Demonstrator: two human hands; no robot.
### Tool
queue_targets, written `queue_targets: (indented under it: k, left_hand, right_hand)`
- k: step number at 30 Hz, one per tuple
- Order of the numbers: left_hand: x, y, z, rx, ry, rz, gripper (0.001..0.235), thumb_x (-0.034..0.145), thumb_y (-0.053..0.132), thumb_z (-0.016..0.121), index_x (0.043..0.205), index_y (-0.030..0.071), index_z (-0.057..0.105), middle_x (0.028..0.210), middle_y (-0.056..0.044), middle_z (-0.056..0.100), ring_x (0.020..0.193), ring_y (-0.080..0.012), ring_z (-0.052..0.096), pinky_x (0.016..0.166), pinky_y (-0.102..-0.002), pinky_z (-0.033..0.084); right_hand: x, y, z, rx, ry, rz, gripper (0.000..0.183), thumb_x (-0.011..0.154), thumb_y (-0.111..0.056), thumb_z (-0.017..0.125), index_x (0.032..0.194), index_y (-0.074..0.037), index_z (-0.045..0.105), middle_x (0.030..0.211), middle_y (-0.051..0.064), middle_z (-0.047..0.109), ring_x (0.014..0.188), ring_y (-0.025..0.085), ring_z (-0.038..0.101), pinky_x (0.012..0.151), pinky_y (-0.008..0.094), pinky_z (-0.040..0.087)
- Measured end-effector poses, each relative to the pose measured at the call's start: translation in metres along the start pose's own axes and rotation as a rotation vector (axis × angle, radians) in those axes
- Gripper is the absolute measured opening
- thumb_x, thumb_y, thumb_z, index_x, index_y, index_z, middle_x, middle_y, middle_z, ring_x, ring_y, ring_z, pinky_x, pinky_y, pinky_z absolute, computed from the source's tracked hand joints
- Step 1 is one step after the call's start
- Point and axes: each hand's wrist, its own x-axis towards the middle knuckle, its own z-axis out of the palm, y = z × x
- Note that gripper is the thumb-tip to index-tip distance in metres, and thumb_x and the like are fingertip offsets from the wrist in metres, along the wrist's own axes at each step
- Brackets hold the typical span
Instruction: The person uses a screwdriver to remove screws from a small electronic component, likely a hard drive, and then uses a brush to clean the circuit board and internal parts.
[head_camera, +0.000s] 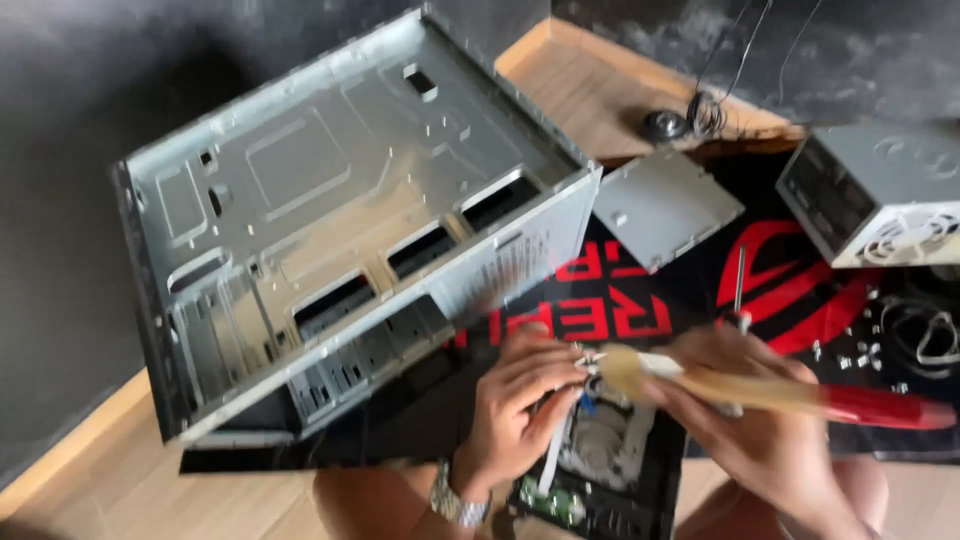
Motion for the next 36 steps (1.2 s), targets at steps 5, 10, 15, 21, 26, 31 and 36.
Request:
queue_targets:
  k: [5, 10, 15, 21, 26, 31, 36]
  left_hand:
    - [0.006, -0.007, 0.010, 0.062, 0.080, -0.083, 0.012, 0.096, 0.002, 0.069, 0.108, 0.003, 0.069, 0.105, -0.011, 0.076, 0.098, -0.0257, 0.075, 0.101, -0.043, 0.057]
    - [0.027, -0.003, 0.032, 0.175, 0.029, -0.054, 0.013, 0.102, 0.008, 0.058, 0.107, 0.001, 0.068, 0.107, -0.013, 0.075, 0.095, -0.0280, 0.073, 0.094, -0.043, 0.054]
    - [0.051, -0.022, 0.049, 0.194, -0.053, 0.063, 0.010, 0.099, 0.007, 0.061, 0.103, 0.002, 0.069, 0.098, -0.009, 0.074, 0.089, -0.0246, 0.071, 0.090, -0.041, 0.054]
    - [0.094, -0.044, 0.048, 0.011, -0.274, 0.127, 0.020, 0.103, 0.017, 0.058, 0.105, 0.001, 0.071, 0.101, -0.012, 0.076, 0.091, -0.0281, 0.073, 0.089, -0.041, 0.058]
    - [0.092, -0.066, 0.058, -0.184, -0.291, 0.172, 0.020, 0.101, 0.017, 0.063, 0.106, 0.000, 0.070, 0.101, -0.014, 0.076, 0.089, -0.0292, 0.075, 0.086, -0.042, 0.061]
    - [0.078, -0.072, 0.055, -0.177, -0.221, 0.128, 0.014, 0.097, 0.007, 0.065, 0.109, 0.002, 0.069, 0.098, -0.012, 0.076, 0.087, -0.0257, 0.072, 0.088, -0.039, 0.062]
    - [0.082, -0.065, 0.048, 0.000, -0.088, 0.019, 0.016, 0.095, 0.008, 0.065, 0.108, -0.001, 0.069, 0.096, -0.014, 0.073, 0.085, -0.0262, 0.071, 0.079, -0.036, 0.062]
  right_hand:
    - [-0.075, 0.071, -0.026, 0.107, -0.109, 0.524, 0.045, 0.064, -0.054, 0.080, 0.084, -0.013, 0.084, 0.069, -0.006, 0.087, 0.046, 0.006, 0.082, 0.034, 0.019, 0.057]
    - [-0.145, 0.107, -0.023, 0.157, -0.090, 0.319, 0.031, 0.087, -0.035, 0.066, 0.103, -0.014, 0.082, 0.100, 0.000, 0.085, 0.095, 0.011, 0.083, 0.084, 0.025, 0.060]
    - [-0.114, 0.073, -0.016, 0.017, 0.026, 0.203, 0.032, 0.081, -0.024, 0.078, 0.113, -0.021, 0.077, 0.103, -0.005, 0.082, 0.086, 0.005, 0.081, 0.079, 0.015, 0.058]
    - [-0.071, 0.057, -0.031, 0.056, 0.150, 0.031, 0.022, 0.089, -0.023, 0.068, 0.108, -0.014, 0.072, 0.098, 0.004, 0.080, 0.088, 0.012, 0.084, 0.082, 0.019, 0.066]
    - [-0.058, 0.117, -0.056, 0.031, -0.025, 0.419, 0.047, 0.077, -0.065, 0.062, 0.098, -0.031, 0.086, 0.084, -0.016, 0.088, 0.051, -0.001, 0.086, 0.046, 0.016, 0.059]
    - [0.038, 0.142, -0.061, 0.498, -0.102, 0.314, 0.052, 0.076, -0.017, 0.078, 0.124, -0.007, 0.059, 0.114, 0.014, 0.084, 0.105, 0.023, 0.084, 0.087, 0.035, 0.070]
    - [0.117, 0.160, -0.031, 0.659, -0.386, 0.060, 0.023, 0.086, -0.016, 0.074, 0.106, -0.003, 0.074, 0.100, 0.009, 0.079, 0.090, 0.022, 0.078, 0.080, 0.033, 0.068]
